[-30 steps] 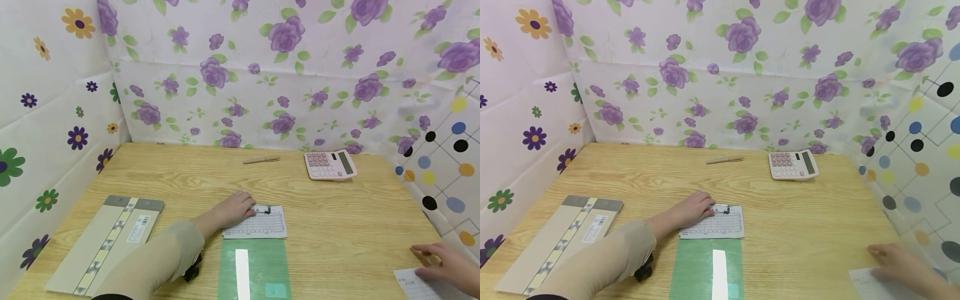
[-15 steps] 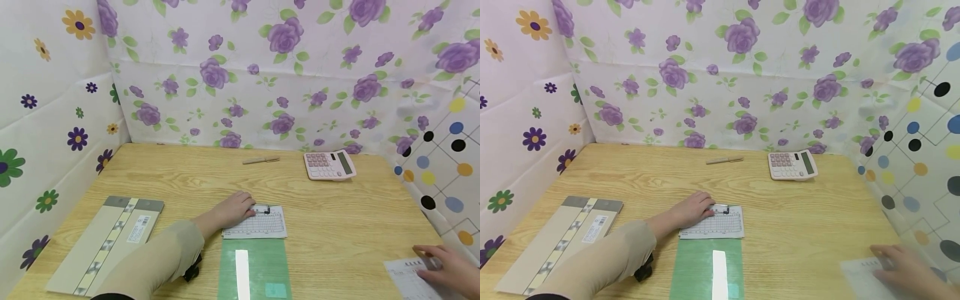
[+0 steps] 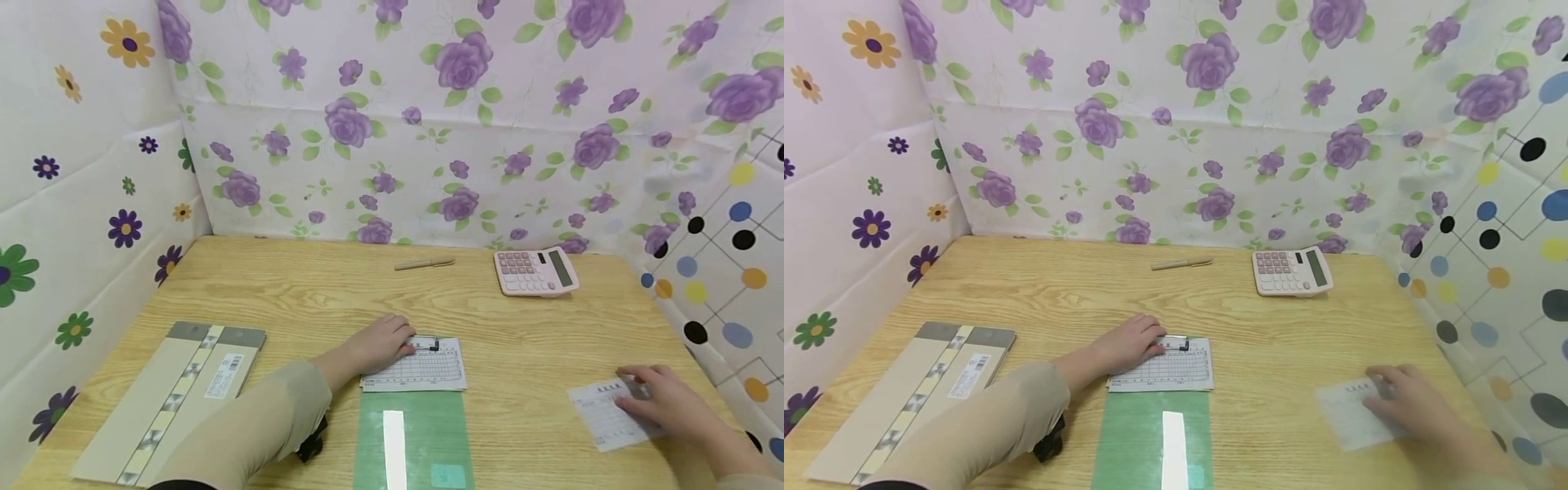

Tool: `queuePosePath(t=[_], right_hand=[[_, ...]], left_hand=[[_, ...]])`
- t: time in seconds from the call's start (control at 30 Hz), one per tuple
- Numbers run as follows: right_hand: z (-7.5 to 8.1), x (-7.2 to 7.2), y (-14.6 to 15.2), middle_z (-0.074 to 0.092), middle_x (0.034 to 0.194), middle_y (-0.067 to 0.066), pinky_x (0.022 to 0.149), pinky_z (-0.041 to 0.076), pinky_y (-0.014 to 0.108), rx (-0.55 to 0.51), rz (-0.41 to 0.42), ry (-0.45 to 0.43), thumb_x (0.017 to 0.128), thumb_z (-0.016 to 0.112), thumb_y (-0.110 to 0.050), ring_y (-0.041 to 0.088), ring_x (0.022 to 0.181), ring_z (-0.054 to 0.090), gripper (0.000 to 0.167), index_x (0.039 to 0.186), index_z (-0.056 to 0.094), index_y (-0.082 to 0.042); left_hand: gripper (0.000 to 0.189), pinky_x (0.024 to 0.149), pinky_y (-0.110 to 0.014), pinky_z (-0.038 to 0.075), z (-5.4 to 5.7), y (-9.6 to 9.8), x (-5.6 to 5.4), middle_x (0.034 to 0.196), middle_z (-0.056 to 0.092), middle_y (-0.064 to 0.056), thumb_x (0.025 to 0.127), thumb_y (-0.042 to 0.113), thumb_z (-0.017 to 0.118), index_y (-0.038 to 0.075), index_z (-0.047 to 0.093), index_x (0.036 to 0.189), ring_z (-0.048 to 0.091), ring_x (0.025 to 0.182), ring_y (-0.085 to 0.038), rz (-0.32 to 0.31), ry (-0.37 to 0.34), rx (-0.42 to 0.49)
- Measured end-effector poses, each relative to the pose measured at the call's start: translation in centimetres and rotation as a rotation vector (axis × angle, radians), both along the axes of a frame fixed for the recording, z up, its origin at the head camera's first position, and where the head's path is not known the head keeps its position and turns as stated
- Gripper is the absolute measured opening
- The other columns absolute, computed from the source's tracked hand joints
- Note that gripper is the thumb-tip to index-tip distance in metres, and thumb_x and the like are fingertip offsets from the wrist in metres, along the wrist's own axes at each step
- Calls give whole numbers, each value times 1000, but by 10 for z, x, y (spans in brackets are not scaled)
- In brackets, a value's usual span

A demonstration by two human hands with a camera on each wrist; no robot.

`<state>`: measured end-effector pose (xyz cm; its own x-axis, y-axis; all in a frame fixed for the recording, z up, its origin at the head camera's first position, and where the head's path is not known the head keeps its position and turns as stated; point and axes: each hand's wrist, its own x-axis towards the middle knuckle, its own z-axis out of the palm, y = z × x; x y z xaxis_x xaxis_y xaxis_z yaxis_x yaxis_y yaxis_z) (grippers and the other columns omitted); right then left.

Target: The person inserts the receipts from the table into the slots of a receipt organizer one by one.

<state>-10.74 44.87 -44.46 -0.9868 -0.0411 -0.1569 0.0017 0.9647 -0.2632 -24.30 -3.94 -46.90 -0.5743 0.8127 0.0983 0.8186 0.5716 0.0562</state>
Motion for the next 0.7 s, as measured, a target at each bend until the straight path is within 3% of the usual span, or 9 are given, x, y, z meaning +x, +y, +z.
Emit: queuePosePath(t=[0.2, 0.37, 0.53, 0.7], right_hand=[[-4, -14, -25, 51, 108, 23, 75, 45, 58, -22, -27, 31, 79, 66, -57, 38, 94, 53, 72, 123, 56, -1], [0, -19, -35, 46, 114, 28, 79, 42, 62, -68, -63, -1, 81, 61, -60, 43, 99, 50, 76, 128, 52, 0], [10, -8, -19, 44, 116, 33, 76, 41, 62, -78, -70, 19, 84, 60, -55, 46, 100, 47, 70, 126, 54, 1], [8, -3, 9, 45, 113, 35, 74, 42, 61, -34, -56, -13, 81, 62, -58, 45, 97, 48, 74, 128, 54, -1]], left_hand=[[41, 101, -32, 37, -1, -1, -1, 117, 53, -4, 100, 37, 44, 6, 54, 125, 46, 113, -19, -14, 2, 13], [43, 103, -31, 36, 2, -2, 1, 119, 53, -3, 100, 38, 41, 7, 53, 126, 46, 115, -18, -2, 11, -21], [43, 104, -31, 34, 2, 0, 1, 120, 52, -3, 100, 39, 40, 7, 52, 127, 45, 116, -18, -3, 3, -25], [42, 103, -32, 35, 1, 0, 1, 120, 52, -4, 100, 38, 41, 7, 53, 126, 45, 116, -18, 3, -3, -18]])
